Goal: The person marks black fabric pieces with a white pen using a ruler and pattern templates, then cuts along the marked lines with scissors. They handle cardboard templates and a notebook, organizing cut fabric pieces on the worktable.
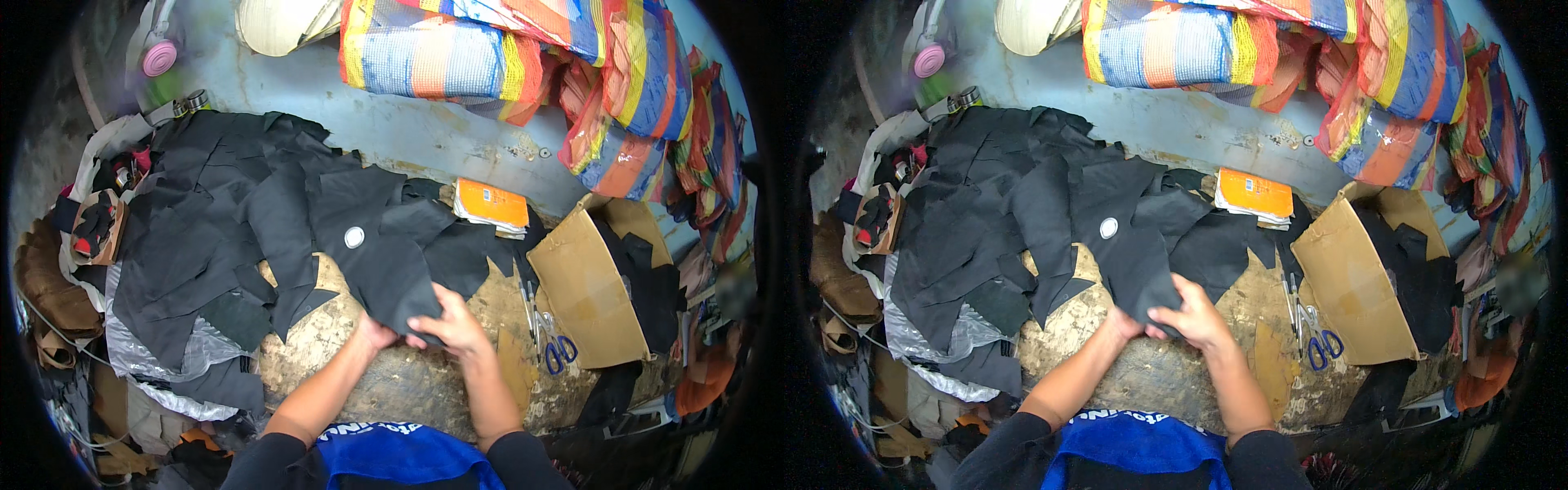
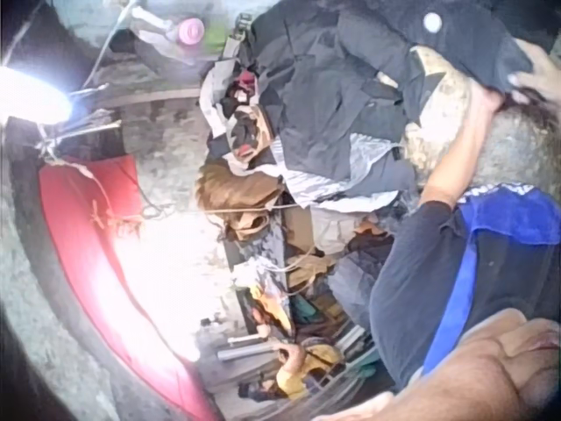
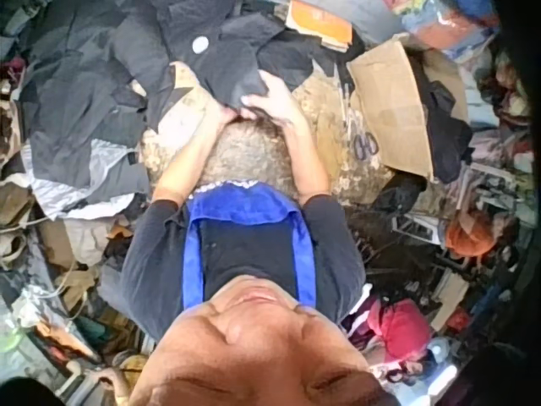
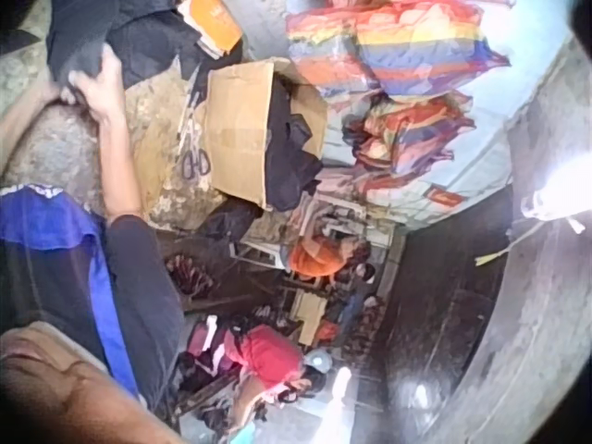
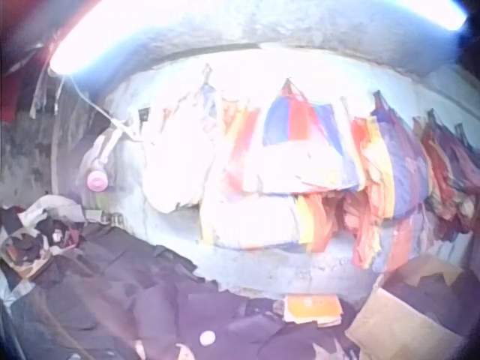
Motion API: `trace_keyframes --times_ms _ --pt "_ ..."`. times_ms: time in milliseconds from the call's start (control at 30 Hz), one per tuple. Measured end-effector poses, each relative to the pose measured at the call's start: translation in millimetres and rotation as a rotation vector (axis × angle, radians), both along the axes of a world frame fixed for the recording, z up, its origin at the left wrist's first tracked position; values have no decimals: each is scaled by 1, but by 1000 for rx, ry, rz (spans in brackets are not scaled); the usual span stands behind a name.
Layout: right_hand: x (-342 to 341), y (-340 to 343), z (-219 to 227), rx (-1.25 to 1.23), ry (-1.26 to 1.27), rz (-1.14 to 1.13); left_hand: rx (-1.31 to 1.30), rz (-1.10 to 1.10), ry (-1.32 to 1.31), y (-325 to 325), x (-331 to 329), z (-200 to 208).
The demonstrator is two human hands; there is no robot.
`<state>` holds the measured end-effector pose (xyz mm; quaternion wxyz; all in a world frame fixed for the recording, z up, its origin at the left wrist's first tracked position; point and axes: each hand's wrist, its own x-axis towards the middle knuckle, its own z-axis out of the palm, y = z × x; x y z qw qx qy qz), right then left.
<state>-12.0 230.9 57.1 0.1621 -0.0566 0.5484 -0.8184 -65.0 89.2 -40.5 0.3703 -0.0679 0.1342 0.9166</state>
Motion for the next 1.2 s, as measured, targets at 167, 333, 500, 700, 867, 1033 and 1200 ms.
trace_keyframes --times_ms 167,333,500,700,867,1033,1200 --pt "76 60 39 265 -124 -85 41 203 373 -29 -28 34" --pt "99 96 53 342 -196 -193 -697 458 896 -69 -47 25" --pt "102 115 59 373 -97 -110 -327 393 533 -113 -33 6" --pt "79 111 -8 720 -390 -10 84 -187 370 -173 -4 5" --pt "70 105 -28 919 -377 151 -1303 -145 693 -172 21 21" --pt "23 96 -16 569 -98 167 -1661 39 1157 -213 -17 100" --pt "-75 66 -59 800 -99 -369 -2396 352 1099 -262 -82 162"
